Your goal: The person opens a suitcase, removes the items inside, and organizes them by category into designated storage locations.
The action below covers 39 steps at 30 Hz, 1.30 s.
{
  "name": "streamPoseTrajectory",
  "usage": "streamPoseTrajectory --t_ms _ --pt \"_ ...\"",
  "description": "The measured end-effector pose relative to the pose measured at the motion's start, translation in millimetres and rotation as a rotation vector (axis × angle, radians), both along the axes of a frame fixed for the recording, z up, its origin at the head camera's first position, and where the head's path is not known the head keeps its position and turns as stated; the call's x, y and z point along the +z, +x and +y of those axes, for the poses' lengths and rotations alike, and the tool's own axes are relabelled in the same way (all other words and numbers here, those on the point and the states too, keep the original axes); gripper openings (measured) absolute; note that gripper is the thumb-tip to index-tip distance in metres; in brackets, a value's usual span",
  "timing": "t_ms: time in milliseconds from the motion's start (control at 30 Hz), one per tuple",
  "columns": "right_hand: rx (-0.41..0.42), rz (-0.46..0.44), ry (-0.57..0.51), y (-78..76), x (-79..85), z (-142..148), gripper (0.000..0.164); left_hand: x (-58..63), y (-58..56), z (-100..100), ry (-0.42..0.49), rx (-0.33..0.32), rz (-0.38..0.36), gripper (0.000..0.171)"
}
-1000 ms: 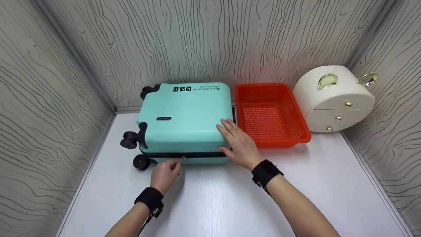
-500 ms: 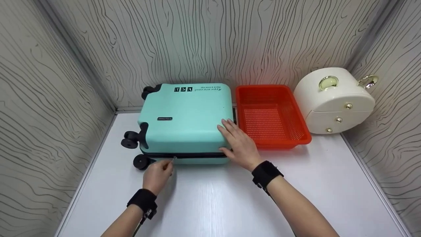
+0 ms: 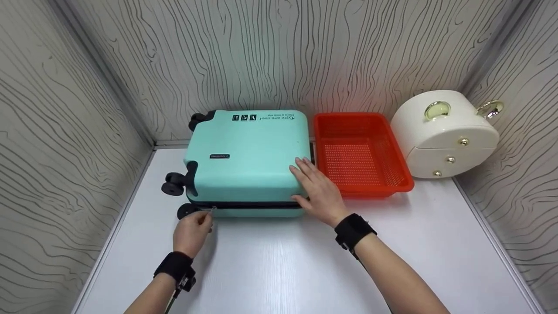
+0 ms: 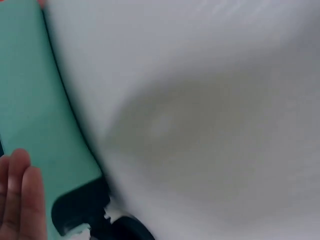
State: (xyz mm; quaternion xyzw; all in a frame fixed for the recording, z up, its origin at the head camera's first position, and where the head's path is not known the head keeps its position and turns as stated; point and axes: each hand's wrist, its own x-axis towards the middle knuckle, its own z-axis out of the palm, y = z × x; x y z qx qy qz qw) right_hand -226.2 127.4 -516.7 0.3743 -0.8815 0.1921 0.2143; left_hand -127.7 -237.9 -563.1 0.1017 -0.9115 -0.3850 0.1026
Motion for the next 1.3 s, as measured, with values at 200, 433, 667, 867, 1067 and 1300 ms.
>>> streamPoseTrajectory --t_ms 200,433,667,867,1067,1300 --pt "0.021 0.027 -0.039 -0.7 -2.2 0.7 0.086 0.9 3.4 -23.0 0.002 0.079 -0.016 0.026" --pt "0.009 0.029 -0.029 -1.5 -3.9 1.5 0.085 1.8 -0.5 -39.9 0.019 0.138 -0.034 0.03" --pt "-0.005 0.017 -0.016 -2.3 -3.7 1.6 0.084 0.3 -11.4 -55.0 0.059 0.188 -0.037 0.032" --pt "-0.004 0.009 -0.03 -0.4 -2.3 -0.8 0.083 -0.8 -25.1 -66.6 0.091 0.212 -0.016 0.033" --pt "0.015 0.02 -0.046 0.8 -3.9 -2.4 0.084 -2.6 -30.8 -74.3 0.181 0.201 -0.021 0.038" --pt "0.008 -0.012 -0.057 3.8 -5.7 -3.5 0.085 2.8 -30.5 -86.0 0.181 0.106 -0.084 0.043"
